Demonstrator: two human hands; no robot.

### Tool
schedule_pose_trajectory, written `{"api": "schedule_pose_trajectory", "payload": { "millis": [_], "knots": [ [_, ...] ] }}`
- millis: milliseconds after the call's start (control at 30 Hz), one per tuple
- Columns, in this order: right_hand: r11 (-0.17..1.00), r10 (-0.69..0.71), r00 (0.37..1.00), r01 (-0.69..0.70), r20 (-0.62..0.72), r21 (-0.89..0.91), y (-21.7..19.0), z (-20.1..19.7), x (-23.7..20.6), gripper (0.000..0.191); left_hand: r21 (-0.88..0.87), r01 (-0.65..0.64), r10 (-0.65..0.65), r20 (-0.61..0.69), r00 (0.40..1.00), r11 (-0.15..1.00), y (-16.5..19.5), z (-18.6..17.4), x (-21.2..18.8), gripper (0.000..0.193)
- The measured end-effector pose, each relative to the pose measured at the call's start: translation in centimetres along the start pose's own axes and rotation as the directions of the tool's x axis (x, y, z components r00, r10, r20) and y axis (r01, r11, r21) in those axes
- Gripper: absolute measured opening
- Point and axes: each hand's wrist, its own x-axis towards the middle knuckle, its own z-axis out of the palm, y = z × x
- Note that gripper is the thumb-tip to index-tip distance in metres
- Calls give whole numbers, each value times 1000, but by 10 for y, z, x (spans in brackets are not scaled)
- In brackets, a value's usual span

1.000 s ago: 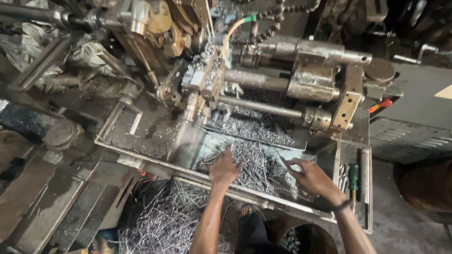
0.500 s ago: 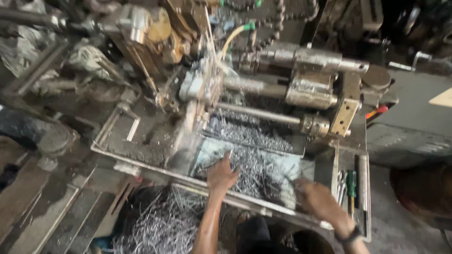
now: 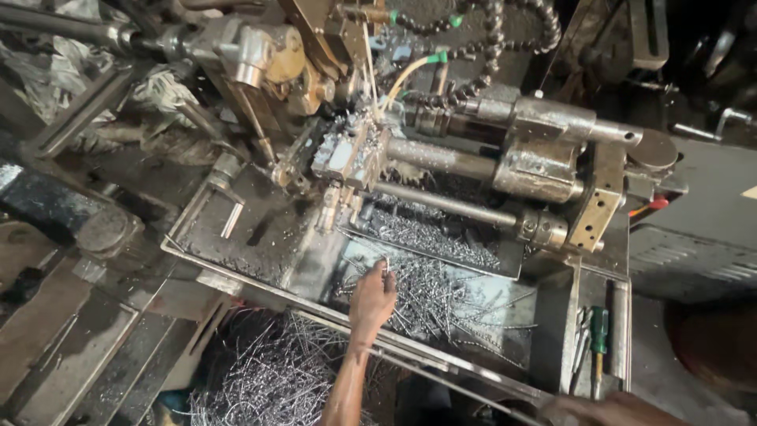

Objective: The person removes metal swarf from a coolant tray beneath a running lathe. They gather the swarf by hand, lift it out of the tray, and drop it into a nearby container. The person repeats this process multiple times while the machine continues to produce chips.

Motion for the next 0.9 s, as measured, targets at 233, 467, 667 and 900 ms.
{"api": "schedule_pose_trajectory", "payload": {
  "millis": [233,467,667,900],
  "knots": [
    [832,-510,834,540,-210,125,-11,-5,-3,49,-189,8,35,223,974,982,-17,-1,17,63],
    [998,-66,967,63,-244,-22,-134,-31,13,57,129,-74,78,-23,997,989,-12,-12,31,88],
    [992,-28,961,-8,-276,-125,-170,-67,25,51,1,-240,240,-53,969,971,25,-11,15,62],
    [961,-275,595,140,-755,-240,-172,-166,170,49,80,-448,454,-76,888,890,104,14,68,42]
  ]
}}
